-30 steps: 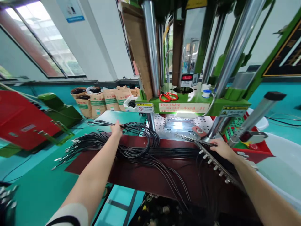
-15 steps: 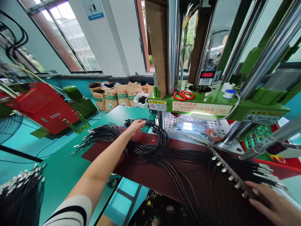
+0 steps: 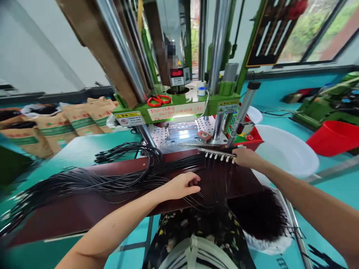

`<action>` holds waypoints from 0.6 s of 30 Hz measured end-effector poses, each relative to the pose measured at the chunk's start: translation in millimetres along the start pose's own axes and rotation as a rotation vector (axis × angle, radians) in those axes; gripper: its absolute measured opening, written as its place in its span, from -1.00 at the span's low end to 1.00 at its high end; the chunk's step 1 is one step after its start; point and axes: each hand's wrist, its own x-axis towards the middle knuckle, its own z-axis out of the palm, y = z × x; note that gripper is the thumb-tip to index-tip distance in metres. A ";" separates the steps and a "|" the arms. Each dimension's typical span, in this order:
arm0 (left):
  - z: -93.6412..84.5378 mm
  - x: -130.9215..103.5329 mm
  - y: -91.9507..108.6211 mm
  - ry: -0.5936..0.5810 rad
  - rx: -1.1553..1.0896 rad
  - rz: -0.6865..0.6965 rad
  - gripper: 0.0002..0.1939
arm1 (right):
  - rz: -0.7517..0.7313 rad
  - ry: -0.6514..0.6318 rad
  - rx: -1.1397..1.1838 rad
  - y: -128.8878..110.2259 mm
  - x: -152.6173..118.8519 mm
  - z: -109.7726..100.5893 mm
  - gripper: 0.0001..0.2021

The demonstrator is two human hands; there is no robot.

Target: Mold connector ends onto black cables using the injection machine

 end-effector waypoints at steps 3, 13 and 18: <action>6.2 8.4 -8.7 -0.052 0.018 -0.090 -0.70 | 0.001 0.005 -0.015 -5.6 14.2 -6.5 -0.85; 28.5 64.3 1.6 0.301 -1.161 -0.261 -0.43 | -0.173 0.107 0.233 -77.2 79.8 -38.1 -0.70; 25.5 104.9 -0.7 0.065 -1.369 -0.307 -0.66 | -0.146 0.132 0.481 -100.4 133.2 -22.4 -0.86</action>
